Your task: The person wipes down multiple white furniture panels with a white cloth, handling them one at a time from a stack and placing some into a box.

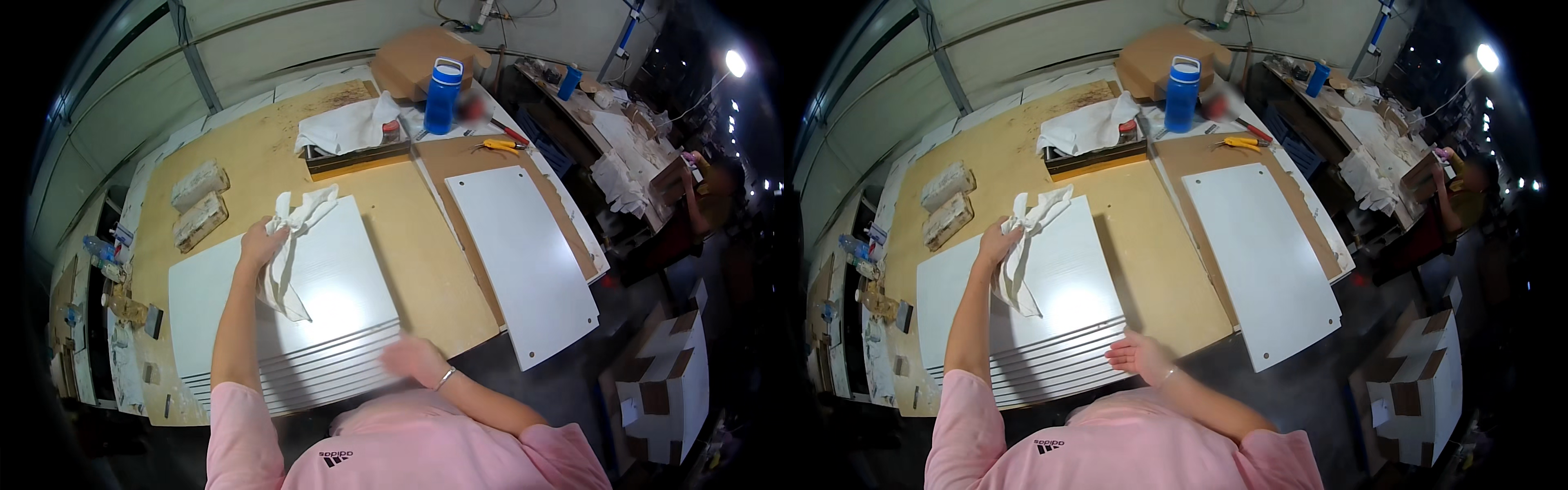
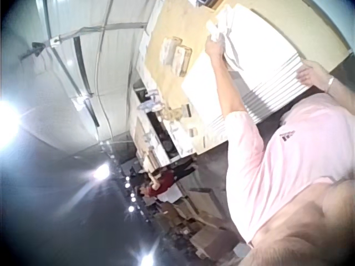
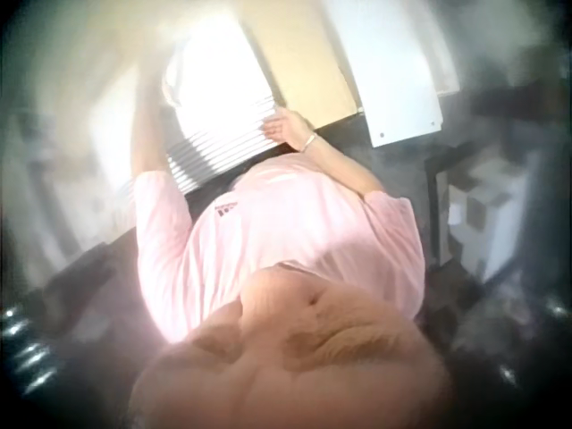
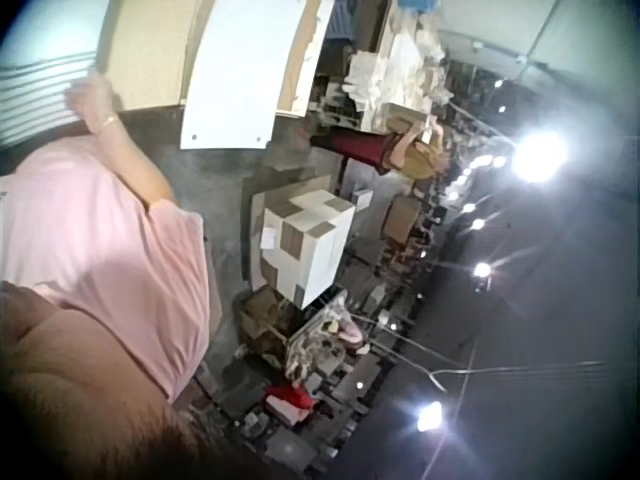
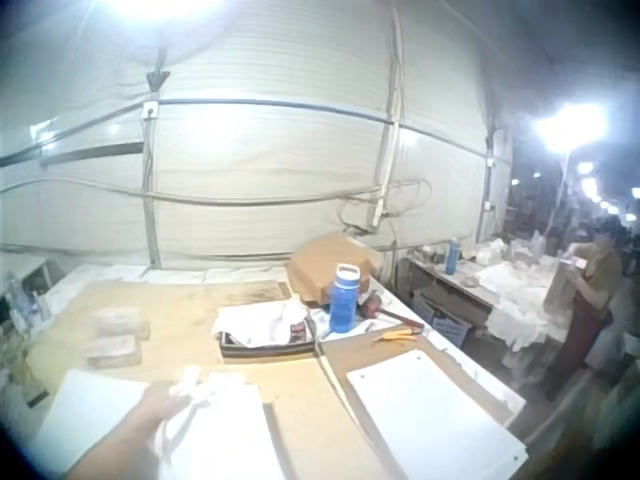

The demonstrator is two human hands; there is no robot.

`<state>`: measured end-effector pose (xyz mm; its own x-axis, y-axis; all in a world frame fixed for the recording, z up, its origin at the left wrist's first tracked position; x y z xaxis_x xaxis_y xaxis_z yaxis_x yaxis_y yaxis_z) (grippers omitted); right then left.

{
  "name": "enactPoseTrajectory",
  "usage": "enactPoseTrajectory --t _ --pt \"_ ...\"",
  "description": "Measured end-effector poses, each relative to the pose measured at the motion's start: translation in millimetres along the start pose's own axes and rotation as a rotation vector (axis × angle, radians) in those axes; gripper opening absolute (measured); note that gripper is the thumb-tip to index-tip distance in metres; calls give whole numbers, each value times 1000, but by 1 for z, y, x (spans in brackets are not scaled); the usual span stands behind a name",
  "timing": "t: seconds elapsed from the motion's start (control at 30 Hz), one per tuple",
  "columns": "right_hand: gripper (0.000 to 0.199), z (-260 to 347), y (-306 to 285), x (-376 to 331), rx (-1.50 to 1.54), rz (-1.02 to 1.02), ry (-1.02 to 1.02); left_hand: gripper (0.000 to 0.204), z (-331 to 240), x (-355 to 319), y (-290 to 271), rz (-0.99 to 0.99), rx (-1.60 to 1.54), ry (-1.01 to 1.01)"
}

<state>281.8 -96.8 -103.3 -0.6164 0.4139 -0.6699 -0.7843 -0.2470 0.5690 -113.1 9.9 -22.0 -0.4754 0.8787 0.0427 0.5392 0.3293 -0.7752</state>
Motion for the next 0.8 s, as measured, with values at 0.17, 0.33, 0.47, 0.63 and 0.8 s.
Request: enactPoseTrajectory --t 0.17,0.33,0.47,0.63,0.8 --pt "48 -13 7 -14 111 -8 -180 51 -13 -40 -8 97 -96 83" --pt "37 -22 23 -20 -186 -139 -375 59 -67 -156 47 143 -60 670" --pt "27 -10 34 -21 -69 -257 -425 49 -56 -199 50 320 200 927" --pt "10 -7 33 -28 -842 -725 -817 40 148 -86 -79 -324 265 369" --pt "21 6 91 -52 -1333 -695 -1219 26 113 -77 -116 -528 -260 -55"
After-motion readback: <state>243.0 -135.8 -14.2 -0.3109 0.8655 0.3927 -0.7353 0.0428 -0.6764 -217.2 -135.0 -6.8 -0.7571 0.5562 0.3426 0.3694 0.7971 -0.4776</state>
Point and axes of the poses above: each hand's wrist, its own x-axis towards the middle knuckle, its own y-axis out of the palm, z = x × y, the point moved 2 cm from there along x, towards the middle knuckle, and after that the axes turned 5 degrees about -x, right-handed, at the moved point
